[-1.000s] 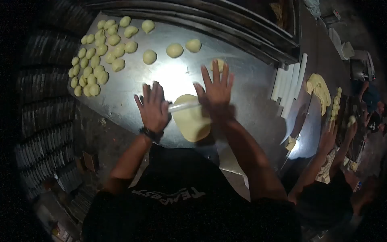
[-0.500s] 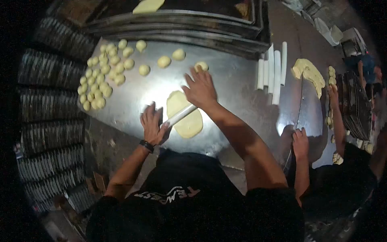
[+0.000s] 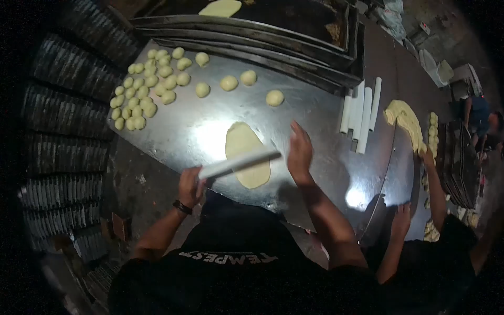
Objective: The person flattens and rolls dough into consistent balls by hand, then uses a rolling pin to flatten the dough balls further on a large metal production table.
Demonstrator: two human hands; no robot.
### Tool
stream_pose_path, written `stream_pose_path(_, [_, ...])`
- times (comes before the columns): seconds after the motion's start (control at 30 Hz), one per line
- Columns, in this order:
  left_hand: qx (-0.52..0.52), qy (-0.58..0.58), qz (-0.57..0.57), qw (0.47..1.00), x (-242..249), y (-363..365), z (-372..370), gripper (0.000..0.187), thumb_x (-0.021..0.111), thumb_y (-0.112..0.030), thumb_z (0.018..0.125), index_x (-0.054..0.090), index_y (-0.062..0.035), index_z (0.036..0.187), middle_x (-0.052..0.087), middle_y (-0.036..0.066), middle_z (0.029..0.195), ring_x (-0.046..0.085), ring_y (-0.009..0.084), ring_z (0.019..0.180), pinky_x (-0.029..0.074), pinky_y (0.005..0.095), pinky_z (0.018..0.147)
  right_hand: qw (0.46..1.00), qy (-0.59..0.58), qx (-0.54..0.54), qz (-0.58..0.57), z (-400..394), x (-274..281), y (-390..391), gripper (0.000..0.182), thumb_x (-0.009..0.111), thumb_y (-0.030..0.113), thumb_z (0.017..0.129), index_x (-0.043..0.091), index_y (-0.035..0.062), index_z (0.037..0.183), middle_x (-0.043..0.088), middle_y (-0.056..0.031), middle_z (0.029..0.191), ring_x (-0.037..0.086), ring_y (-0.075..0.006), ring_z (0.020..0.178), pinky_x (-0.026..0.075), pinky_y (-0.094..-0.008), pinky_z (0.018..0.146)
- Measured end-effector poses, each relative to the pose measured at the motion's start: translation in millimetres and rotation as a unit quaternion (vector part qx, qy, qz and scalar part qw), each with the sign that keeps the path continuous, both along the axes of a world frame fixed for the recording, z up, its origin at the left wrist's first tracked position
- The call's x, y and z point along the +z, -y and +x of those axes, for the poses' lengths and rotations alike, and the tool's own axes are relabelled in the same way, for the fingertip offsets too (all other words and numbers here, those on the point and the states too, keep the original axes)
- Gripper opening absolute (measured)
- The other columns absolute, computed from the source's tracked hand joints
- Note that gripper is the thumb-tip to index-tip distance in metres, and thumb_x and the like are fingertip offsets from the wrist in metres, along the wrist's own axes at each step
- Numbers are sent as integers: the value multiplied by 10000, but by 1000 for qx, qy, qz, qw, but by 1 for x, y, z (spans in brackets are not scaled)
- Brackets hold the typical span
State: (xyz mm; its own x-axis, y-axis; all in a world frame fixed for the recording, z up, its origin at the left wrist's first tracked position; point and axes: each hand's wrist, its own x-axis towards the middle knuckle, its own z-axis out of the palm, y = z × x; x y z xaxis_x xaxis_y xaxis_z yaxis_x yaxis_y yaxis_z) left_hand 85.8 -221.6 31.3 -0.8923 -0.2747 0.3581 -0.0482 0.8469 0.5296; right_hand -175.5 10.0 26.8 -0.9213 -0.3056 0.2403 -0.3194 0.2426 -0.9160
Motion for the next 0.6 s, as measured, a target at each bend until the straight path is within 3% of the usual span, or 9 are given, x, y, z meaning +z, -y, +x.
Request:
stream_pose_path(0.07, [89, -15, 16, 996, 4, 27, -26, 378, 611, -152, 854, 554, -19, 1203, 603, 157, 1041, 560, 330, 946, 428, 414, 819, 978, -139, 136, 77, -29, -10, 55, 338, 502, 169, 916, 590, 44, 1217, 573, -180, 1248, 499, -326, 1200, 360, -418, 1039])
stream_pose_path(0.13, [123, 63, -15, 990, 12, 50, -63, 393, 583, -168, 880, 532, -8, 1235, 599, 179, 1015, 554, 355, 930, 431, 404, 816, 879, -276, 172, 349, -13, 14, 91, 341, 512, 203, 923, 595, 45, 1214, 532, -162, 1309, 448, -316, 1257, 315, -446, 1071])
stream_pose_path(0.17, [123, 155, -8, 980, 15, 63, -76, 453, 598, -167, 857, 503, -20, 1275, 561, 184, 1123, 515, 357, 1036, 404, 435, 871, 883, -276, 177, 336, -10, 11, 97, 335, 517, 219, 922, 601, 47, 1197, 522, -159, 1319, 434, -317, 1269, 303, -454, 1076])
stream_pose_path(0.27, [177, 102, -176, 963, 22, 70, -99, 539, 631, -212, 819, 476, -29, 1301, 475, 177, 1292, 427, 367, 1191, 345, 482, 954, 887, -267, 225, 301, -9, -6, 102, 307, 525, 253, 922, 619, 50, 1133, 508, -152, 1331, 402, -325, 1296, 274, -473, 1088])
stream_pose_path(0.37, [70, 77, -88, 991, 24, 53, -126, 763, 706, -365, 729, 409, -10, 1336, 323, 199, 1457, 282, 413, 1332, 260, 536, 1040, 890, -272, 280, 236, -12, 3, 94, 250, 494, 266, 949, 596, 39, 975, 571, -158, 1234, 476, -345, 1219, 349, -437, 1024])
stream_pose_path(0.47, [-84, 128, -29, 988, 14, 31, -148, 577, 738, -424, 686, 629, -47, 1109, 402, 181, 1412, 234, 428, 1375, 131, 707, 1033, 915, 153, 262, 264, -15, 56, 91, 269, 456, 280, 987, 553, 36, 930, 626, -100, 1006, 597, -288, 947, 453, -385, 825])
stream_pose_path(0.53, [-270, -32, 126, 954, -20, 24, -152, 379, 802, -273, 696, 628, -61, 957, 540, 147, 1272, 391, 415, 1289, 317, 556, 1034, 922, 198, 293, 157, -25, 56, 76, 311, 422, 325, 1010, 529, 49, 911, 551, -29, 812, 547, -186, 693, 444, -351, 637])
stream_pose_path(0.57, [-307, -22, 350, 885, -2, 16, -142, 314, 790, -138, 740, 629, -57, 997, 609, 109, 1166, 562, 285, 1125, 453, 374, 934, 899, 280, 290, 169, -23, 82, 76, 321, 412, 335, 1015, 528, 54, 912, 513, -11, 790, 513, -146, 681, 441, -330, 630])
stream_pose_path(0.6, [-243, 132, 476, 835, 26, 14, -134, 283, 742, -118, 808, 620, -38, 1050, 653, 75, 1050, 612, 147, 955, 491, 266, 818, 869, 363, 286, 177, -17, 116, 79, 330, 402, 345, 1019, 527, 59, 912, 475, 8, 768, 479, -105, 670, 438, -309, 623])
